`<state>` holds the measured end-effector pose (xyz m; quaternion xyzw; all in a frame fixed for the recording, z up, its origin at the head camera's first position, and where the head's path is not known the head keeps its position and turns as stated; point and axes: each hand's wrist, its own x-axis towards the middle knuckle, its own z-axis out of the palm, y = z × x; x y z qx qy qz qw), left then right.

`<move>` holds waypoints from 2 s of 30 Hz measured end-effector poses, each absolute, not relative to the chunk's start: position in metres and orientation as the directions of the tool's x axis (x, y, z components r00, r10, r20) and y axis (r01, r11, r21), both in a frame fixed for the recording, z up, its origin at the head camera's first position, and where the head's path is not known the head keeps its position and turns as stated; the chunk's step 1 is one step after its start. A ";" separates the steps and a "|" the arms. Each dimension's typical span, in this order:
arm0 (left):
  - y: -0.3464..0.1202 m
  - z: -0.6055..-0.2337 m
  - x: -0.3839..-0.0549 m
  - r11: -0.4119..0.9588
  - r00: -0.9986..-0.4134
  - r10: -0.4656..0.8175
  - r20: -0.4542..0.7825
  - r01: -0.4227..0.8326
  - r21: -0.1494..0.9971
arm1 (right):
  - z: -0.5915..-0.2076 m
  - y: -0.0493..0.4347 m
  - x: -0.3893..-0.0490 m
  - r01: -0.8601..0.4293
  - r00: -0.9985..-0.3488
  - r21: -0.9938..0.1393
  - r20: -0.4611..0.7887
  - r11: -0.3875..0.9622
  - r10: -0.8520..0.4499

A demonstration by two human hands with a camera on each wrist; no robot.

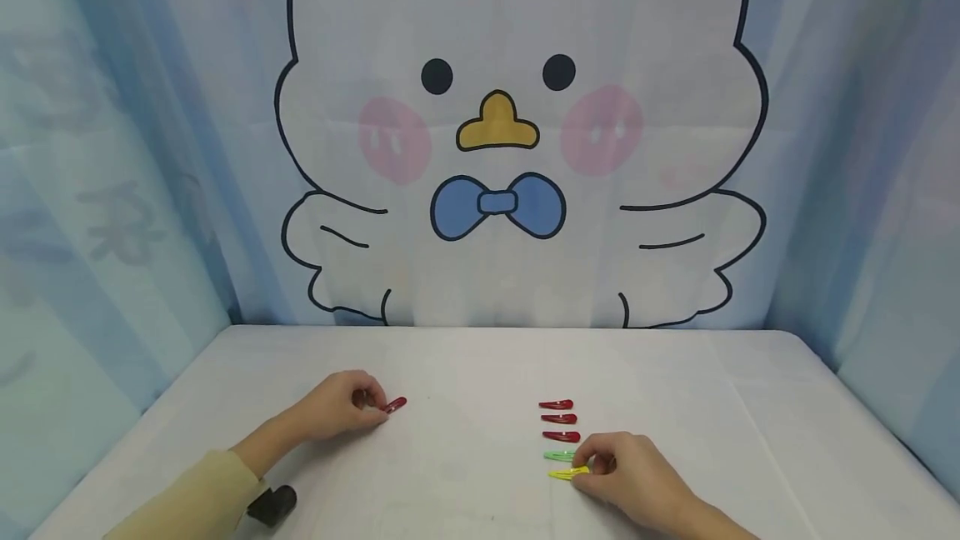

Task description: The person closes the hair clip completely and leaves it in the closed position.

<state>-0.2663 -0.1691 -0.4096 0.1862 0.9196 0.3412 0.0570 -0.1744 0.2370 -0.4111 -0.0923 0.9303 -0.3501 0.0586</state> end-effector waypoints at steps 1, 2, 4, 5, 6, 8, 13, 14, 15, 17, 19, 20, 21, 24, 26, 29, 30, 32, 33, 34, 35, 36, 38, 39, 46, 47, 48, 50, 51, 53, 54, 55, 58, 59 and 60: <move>-0.169 -0.409 -0.267 0.698 -0.922 0.388 0.025 0.311 0.645 | -0.411 0.237 -0.175 -0.128 -0.977 -0.659 -0.043 0.741 -0.207; -0.169 -0.409 -0.267 0.697 -0.920 0.391 0.026 0.315 0.644 | -0.411 0.237 -0.175 -0.125 -0.978 -0.658 -0.044 0.742 -0.203; -0.169 -0.409 -0.268 0.700 -0.917 0.398 0.018 0.316 0.641 | -0.410 0.237 -0.175 -0.135 -0.977 -0.661 -0.038 0.738 -0.212; -0.170 -0.409 -0.267 0.701 -0.916 0.402 0.013 0.316 0.639 | -0.410 0.238 -0.175 -0.138 -0.976 -0.664 -0.036 0.735 -0.216; -0.170 -0.410 -0.267 0.700 -0.914 0.405 0.007 0.315 0.641 | -0.410 0.238 -0.174 -0.141 -0.975 -0.669 -0.035 0.730 -0.220; -0.171 -0.411 -0.267 0.696 -0.910 0.415 -0.002 0.316 0.645 | -0.409 0.239 -0.174 -0.150 -0.973 -0.672 -0.027 0.725 -0.227; -0.172 -0.411 -0.267 0.662 -0.893 0.450 0.024 0.352 0.662 | -0.400 0.238 -0.174 -0.175 -0.977 -0.673 0.031 0.719 -0.209; -0.172 -0.410 -0.267 0.652 -0.889 0.456 0.029 0.357 0.669 | -0.396 0.237 -0.174 -0.186 -0.977 -0.675 0.050 0.714 -0.206; -0.172 -0.409 -0.267 0.644 -0.887 0.461 0.032 0.359 0.676 | -0.393 0.236 -0.174 -0.197 -0.976 -0.675 0.069 0.711 -0.205; -0.172 -0.407 -0.266 0.629 -0.885 0.466 0.029 0.354 0.693 | -0.388 0.234 -0.175 -0.223 -0.972 -0.673 0.103 0.705 -0.209; -0.172 -0.406 -0.264 0.619 -0.885 0.466 0.015 0.338 0.709 | -0.383 0.230 -0.175 -0.233 -0.971 -0.680 0.120 0.695 -0.208; -0.173 -0.405 -0.264 0.616 -0.886 0.465 0.007 0.329 0.716 | -0.381 0.228 -0.175 -0.237 -0.970 -0.683 0.126 0.691 -0.208; -0.173 -0.404 -0.263 0.614 -0.888 0.460 -0.001 0.318 0.722 | -0.379 0.226 -0.175 -0.235 -0.971 -0.687 0.126 0.687 -0.205; -0.173 -0.401 -0.262 0.603 -0.895 0.446 -0.013 0.290 0.743 | -0.375 0.219 -0.175 -0.239 -0.969 -0.704 0.133 0.668 -0.206; -0.172 -0.398 -0.261 0.584 -0.899 0.439 -0.009 0.277 0.763 | -0.373 0.215 -0.176 -0.256 -0.965 -0.719 0.149 0.646 -0.217; -0.169 -0.394 -0.261 0.557 -0.896 0.444 0.025 0.298 0.775 | -0.370 0.210 -0.177 -0.291 -0.955 -0.735 0.183 0.613 -0.235; -0.167 -0.393 -0.261 0.546 -0.892 0.449 0.039 0.309 0.779 | -0.369 0.208 -0.178 -0.299 -0.952 -0.740 0.190 0.603 -0.238; -0.163 -0.389 -0.259 0.528 -0.884 0.463 0.062 0.331 0.782 | -0.368 0.205 -0.178 -0.314 -0.948 -0.745 0.208 0.589 -0.241; -0.161 -0.387 -0.259 0.518 -0.880 0.469 0.073 0.341 0.784 | -0.368 0.203 -0.179 -0.319 -0.946 -0.746 0.216 0.585 -0.241; -0.158 -0.385 -0.258 0.505 -0.877 0.474 0.080 0.345 0.791 | -0.368 0.202 -0.179 -0.324 -0.945 -0.747 0.225 0.580 -0.238; -0.156 -0.383 -0.257 0.493 -0.875 0.476 0.088 0.348 0.797 | -0.368 0.201 -0.179 -0.329 -0.943 -0.750 0.233 0.573 -0.235; -0.154 -0.381 -0.255 0.481 -0.874 0.477 0.094 0.349 0.804 | -0.368 0.199 -0.179 -0.334 -0.942 -0.752 0.243 0.568 -0.232; -0.150 -0.379 -0.253 0.466 -0.873 0.475 0.108 0.354 0.811 | -0.369 0.196 -0.179 -0.343 -0.939 -0.759 0.259 0.553 -0.226; -0.149 -0.377 -0.252 0.460 -0.875 0.471 0.112 0.352 0.815 | -0.369 0.194 -0.179 -0.342 -0.939 -0.763 0.263 0.548 -0.221; -0.139 -0.371 -0.243 0.406 -0.888 0.431 0.161 0.350 0.844 | -0.368 0.177 -0.181 -0.330 -0.944 -0.805 0.282 0.493 -0.171; -0.137 -0.370 -0.241 0.390 -0.889 0.425 0.169 0.348 0.852 | -0.368 0.174 -0.181 -0.338 -0.941 -0.806 0.295 0.485 -0.165; -0.136 -0.369 -0.239 0.375 -0.888 0.424 0.178 0.351 0.858 | -0.368 0.171 -0.181 -0.348 -0.937 -0.808 0.310 0.476 -0.159; -0.134 -0.368 -0.236 0.356 -0.889 0.416 0.190 0.352 0.866 | -0.369 0.165 -0.182 -0.381 -0.924 -0.803 0.349 0.458 -0.157; -0.132 -0.367 -0.235 0.347 -0.890 0.414 0.194 0.351 0.870 | -0.369 0.162 -0.182 -0.401 -0.915 -0.799 0.370 0.449 -0.159; -0.130 -0.366 -0.233 0.331 -0.890 0.409 0.201 0.350 0.876 | -0.368 0.156 -0.182 -0.432 -0.901 -0.793 0.402 0.431 -0.163; -0.128 -0.365 -0.232 0.322 -0.890 0.407 0.205 0.350 0.880 | -0.367 0.153 -0.182 -0.444 -0.895 -0.791 0.416 0.421 -0.163; -0.126 -0.365 -0.230 0.308 -0.889 0.407 0.211 0.351 0.884 | -0.366 0.151 -0.182 -0.456 -0.889 -0.788 0.428 0.414 -0.164; -0.120 -0.363 -0.227 0.266 -0.883 0.408 0.233 0.359 0.895 | -0.365 0.145 -0.183 -0.465 -0.884 -0.791 0.439 0.399 -0.159; -0.118 -0.363 -0.227 0.255 -0.881 0.407 0.242 0.364 0.896 | -0.365 0.143 -0.184 -0.464 -0.884 -0.794 0.439 0.393 -0.159; -0.116 -0.363 -0.226 0.244 -0.879 0.405 0.252 0.370 0.897 | -0.365 0.142 -0.185 -0.464 -0.885 -0.795 0.439 0.391 -0.158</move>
